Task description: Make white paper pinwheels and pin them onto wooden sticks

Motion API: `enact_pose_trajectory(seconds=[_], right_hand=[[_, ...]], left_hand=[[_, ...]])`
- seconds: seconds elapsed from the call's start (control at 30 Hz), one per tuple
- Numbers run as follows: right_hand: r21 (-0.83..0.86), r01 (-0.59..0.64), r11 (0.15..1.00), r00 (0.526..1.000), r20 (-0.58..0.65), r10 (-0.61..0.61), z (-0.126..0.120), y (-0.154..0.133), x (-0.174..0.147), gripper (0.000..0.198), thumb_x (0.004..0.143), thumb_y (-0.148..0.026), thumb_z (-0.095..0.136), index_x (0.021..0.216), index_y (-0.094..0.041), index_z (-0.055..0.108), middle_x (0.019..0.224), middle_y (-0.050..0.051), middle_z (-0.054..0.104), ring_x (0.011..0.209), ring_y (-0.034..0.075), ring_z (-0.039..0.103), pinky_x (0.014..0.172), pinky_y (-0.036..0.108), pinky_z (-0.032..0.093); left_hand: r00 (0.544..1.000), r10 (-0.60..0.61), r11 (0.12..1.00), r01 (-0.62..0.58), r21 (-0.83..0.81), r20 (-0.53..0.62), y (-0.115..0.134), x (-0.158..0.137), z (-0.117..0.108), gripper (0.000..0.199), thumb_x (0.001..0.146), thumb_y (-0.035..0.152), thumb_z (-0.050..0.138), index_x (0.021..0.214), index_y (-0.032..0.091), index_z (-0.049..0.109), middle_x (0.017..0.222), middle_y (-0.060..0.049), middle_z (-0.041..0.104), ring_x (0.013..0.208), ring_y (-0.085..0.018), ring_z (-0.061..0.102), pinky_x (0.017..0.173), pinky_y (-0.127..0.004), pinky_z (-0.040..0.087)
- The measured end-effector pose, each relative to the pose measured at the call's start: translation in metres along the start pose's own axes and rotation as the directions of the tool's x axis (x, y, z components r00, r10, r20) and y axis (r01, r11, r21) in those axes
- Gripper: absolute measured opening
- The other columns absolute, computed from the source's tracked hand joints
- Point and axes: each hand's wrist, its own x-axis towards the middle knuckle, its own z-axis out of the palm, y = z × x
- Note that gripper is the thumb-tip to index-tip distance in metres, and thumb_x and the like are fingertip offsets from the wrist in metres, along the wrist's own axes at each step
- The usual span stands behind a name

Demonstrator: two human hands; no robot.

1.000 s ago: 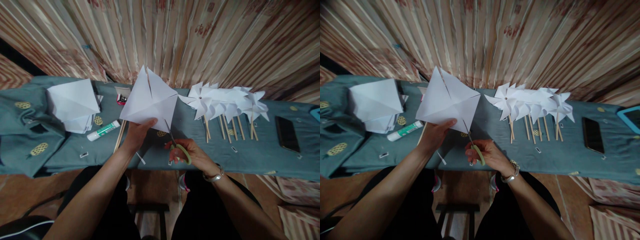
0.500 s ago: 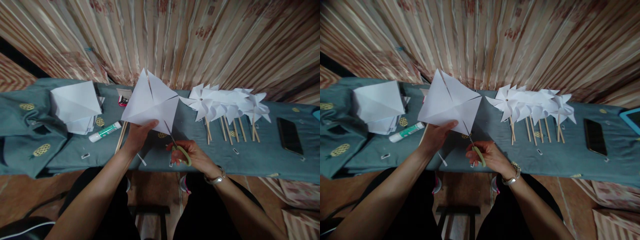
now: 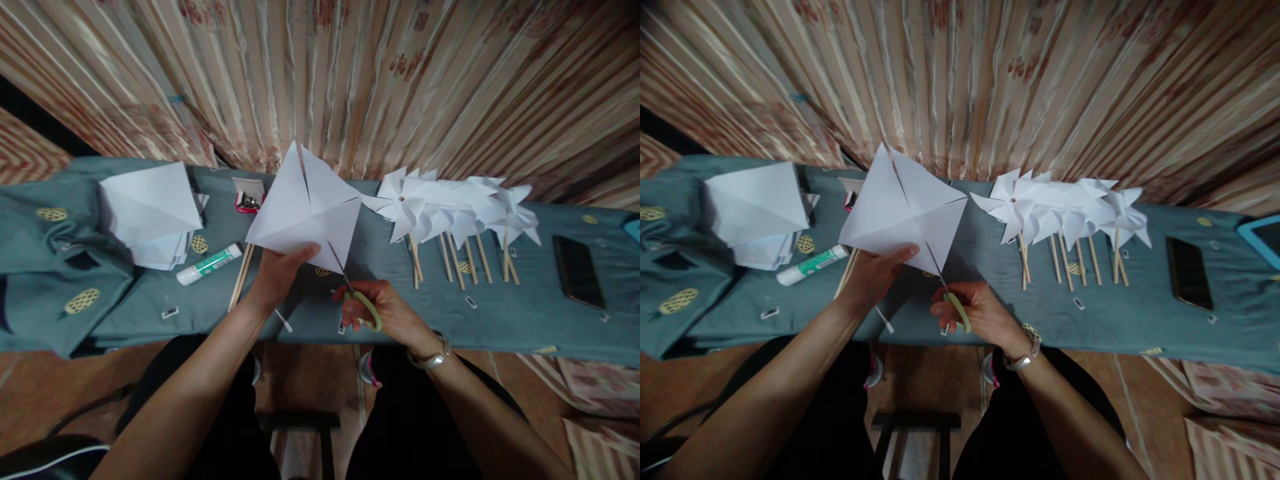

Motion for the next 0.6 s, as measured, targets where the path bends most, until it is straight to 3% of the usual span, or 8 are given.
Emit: enact_pose_trajectory(seconds=[0.3,0.6], right_hand=[[-0.035,0.050,0.998,0.999,-0.004,-0.050,-0.0007,0.0007,0.0011,0.050,0.060,-0.060,0.081,0.079,-0.016,0.068,0.059,-0.002,0.067,0.044,0.007,0.054,0.045,0.020,0.045],[-0.008,0.024,1.000,1.000,-0.019,-0.024,0.0012,0.0014,0.0015,0.048,0.062,-0.059,0.081,0.078,-0.016,0.067,0.056,-0.002,0.065,0.043,0.008,0.053,0.044,0.021,0.045]], left_hand=[[0.999,-0.046,0.998,0.045,0.032,0.025,-0.0094,-0.0001,-0.0026,0.040,0.058,0.020,0.082,0.096,0.019,0.068,0.096,-0.004,0.073,0.090,-0.021,0.066,0.091,-0.037,0.051],[0.999,-0.026,1.000,0.026,0.014,0.040,-0.0102,-0.0003,-0.0032,0.043,0.061,0.017,0.081,0.101,0.019,0.068,0.094,-0.003,0.072,0.092,-0.020,0.066,0.090,-0.035,0.051]])
